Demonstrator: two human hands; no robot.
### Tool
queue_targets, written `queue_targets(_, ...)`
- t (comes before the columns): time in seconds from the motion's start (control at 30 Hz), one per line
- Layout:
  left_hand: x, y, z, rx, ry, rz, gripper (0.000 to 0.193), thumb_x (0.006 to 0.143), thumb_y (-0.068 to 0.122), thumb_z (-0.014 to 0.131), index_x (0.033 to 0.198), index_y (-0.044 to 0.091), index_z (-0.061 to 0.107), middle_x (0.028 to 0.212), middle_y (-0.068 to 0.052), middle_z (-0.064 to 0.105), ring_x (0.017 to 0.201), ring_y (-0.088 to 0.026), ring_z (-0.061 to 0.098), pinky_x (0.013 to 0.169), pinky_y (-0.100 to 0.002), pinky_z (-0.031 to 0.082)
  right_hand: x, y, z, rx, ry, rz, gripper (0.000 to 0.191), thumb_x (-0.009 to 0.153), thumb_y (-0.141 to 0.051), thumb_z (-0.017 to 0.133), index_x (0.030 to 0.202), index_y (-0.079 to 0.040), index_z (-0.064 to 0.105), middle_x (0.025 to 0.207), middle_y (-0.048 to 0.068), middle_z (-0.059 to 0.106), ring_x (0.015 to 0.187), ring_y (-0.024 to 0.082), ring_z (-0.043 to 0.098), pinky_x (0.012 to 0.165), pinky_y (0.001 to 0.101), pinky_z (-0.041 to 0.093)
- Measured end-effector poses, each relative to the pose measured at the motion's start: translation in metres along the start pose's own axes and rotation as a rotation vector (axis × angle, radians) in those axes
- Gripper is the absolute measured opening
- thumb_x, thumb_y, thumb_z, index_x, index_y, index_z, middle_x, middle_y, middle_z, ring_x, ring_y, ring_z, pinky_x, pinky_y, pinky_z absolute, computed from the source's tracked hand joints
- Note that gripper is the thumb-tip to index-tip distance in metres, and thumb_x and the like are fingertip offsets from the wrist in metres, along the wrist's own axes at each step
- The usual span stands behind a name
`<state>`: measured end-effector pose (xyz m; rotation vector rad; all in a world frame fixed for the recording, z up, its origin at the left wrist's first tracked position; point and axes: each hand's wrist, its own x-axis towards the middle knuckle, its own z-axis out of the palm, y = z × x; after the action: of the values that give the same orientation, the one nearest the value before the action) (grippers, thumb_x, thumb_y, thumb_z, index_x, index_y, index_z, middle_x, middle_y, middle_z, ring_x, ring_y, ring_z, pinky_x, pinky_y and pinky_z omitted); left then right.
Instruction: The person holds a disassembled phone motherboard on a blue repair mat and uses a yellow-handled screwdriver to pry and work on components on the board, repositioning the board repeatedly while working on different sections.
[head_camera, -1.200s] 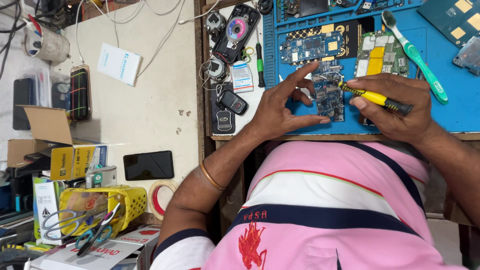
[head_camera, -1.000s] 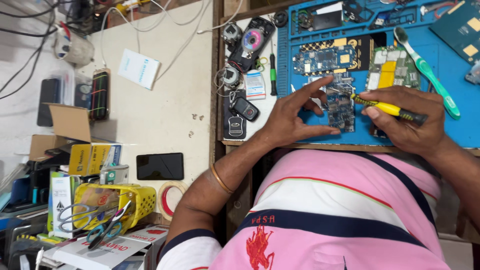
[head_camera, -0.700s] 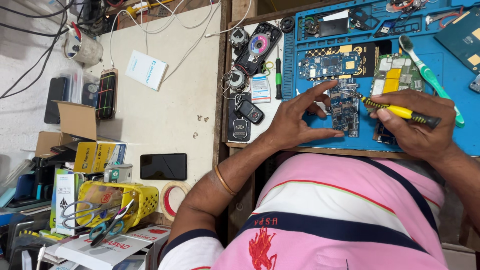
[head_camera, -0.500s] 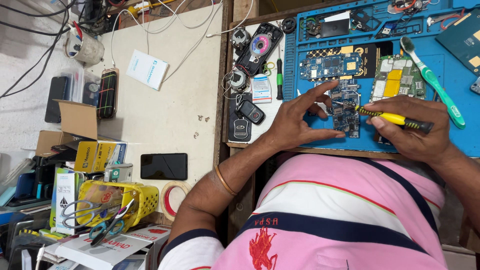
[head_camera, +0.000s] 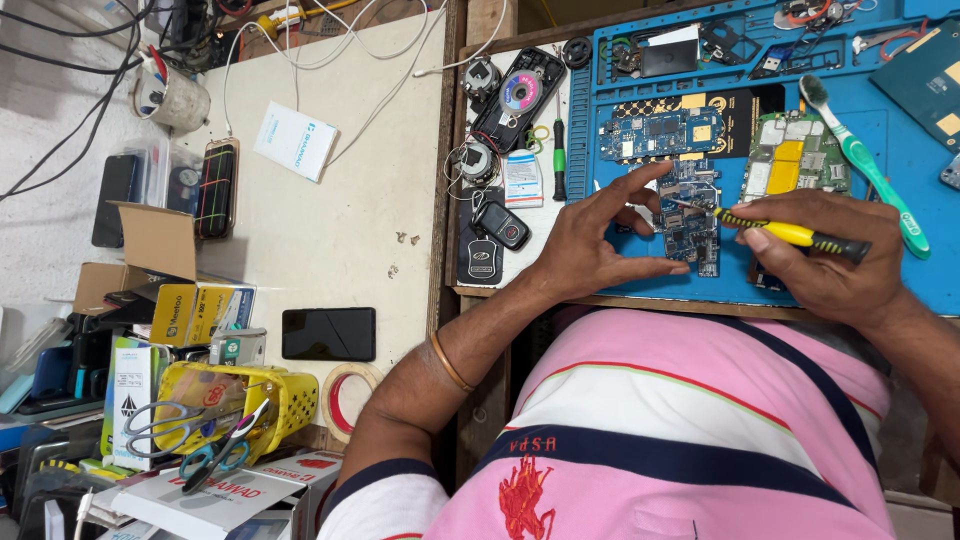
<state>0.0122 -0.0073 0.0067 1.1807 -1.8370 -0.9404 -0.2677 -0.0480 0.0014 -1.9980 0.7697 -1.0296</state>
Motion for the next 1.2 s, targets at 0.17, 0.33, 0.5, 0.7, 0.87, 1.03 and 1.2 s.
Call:
queue_targets(0.17,0.001,-0.004,-0.002,-0.001,0.005,-0.007,0.103,0.076,0.043,0.094,0.159,0.021,0.037,0.121,-0.007,0.069,0.100,-0.013,0.075,0.087,-0.028,0.068,0.003,0.001,0.000,-0.007,0.022,0.028,0.019,0.102,-0.007,0.070,0.119,0.001,0.073,0.102,0.014,0.076,0.090,0.019,0.077,0.080,0.0266,0.061)
queue_targets(0.33,-0.001,-0.005,0.000,-0.003,0.036,0.056,0.102,0.079,0.041,0.094,0.160,0.021,0.036,0.125,-0.007,0.068,0.107,-0.014,0.074,0.091,-0.028,0.068,-0.001,0.002,0.000,0.006,-0.026,-0.073,0.017,0.098,-0.008,0.071,0.113,0.000,0.073,0.104,0.014,0.076,0.093,0.021,0.077,0.086,0.0291,0.061)
queue_targets(0.5,0.000,-0.004,0.001,0.012,0.053,0.051,0.103,0.077,0.040,0.095,0.159,0.019,0.037,0.124,-0.007,0.068,0.105,-0.014,0.075,0.088,-0.027,0.068,-0.001,0.002,-0.004,0.047,0.006,0.026,0.016,0.101,-0.007,0.068,0.114,0.001,0.073,0.100,0.012,0.077,0.089,0.019,0.077,0.083,0.0279,0.061)
queue_targets(0.7,-0.002,-0.002,-0.002,-0.003,0.063,0.030,0.103,0.076,0.039,0.096,0.159,0.019,0.038,0.122,-0.007,0.069,0.101,-0.013,0.076,0.087,-0.028,0.067,-0.002,0.003,-0.002,0.016,0.021,0.018,0.013,0.103,-0.007,0.068,0.111,0.002,0.074,0.100,0.013,0.077,0.090,0.019,0.077,0.084,0.0284,0.061)
queue_targets(0.87,-0.001,-0.005,-0.001,0.001,0.073,0.067,0.103,0.078,0.040,0.095,0.160,0.021,0.037,0.126,-0.007,0.068,0.106,-0.014,0.075,0.090,-0.028,0.068,0.000,0.001,-0.001,0.089,0.004,0.006,0.017,0.102,-0.007,0.068,0.115,0.001,0.073,0.100,0.013,0.076,0.089,0.020,0.077,0.082,0.0280,0.062)
queue_targets(1.03,-0.002,-0.008,0.000,-0.002,0.056,0.039,0.105,0.076,0.042,0.095,0.160,0.021,0.036,0.124,-0.007,0.069,0.101,-0.013,0.076,0.088,-0.029,0.068,0.001,-0.003,0.000,0.067,-0.002,0.021,0.017,0.101,-0.007,0.067,0.114,0.001,0.073,0.101,0.014,0.076,0.089,0.020,0.077,0.081,0.0279,0.062)
queue_targets(1.2,-0.004,-0.012,-0.004,0.008,0.063,0.045,0.106,0.076,0.043,0.095,0.160,0.021,0.036,0.124,-0.007,0.068,0.101,-0.013,0.076,0.088,-0.029,0.068,0.000,0.004,0.002,0.060,0.023,0.041,0.013,0.104,-0.006,0.068,0.111,0.003,0.073,0.099,0.014,0.076,0.089,0.019,0.077,0.083,0.0273,0.061)
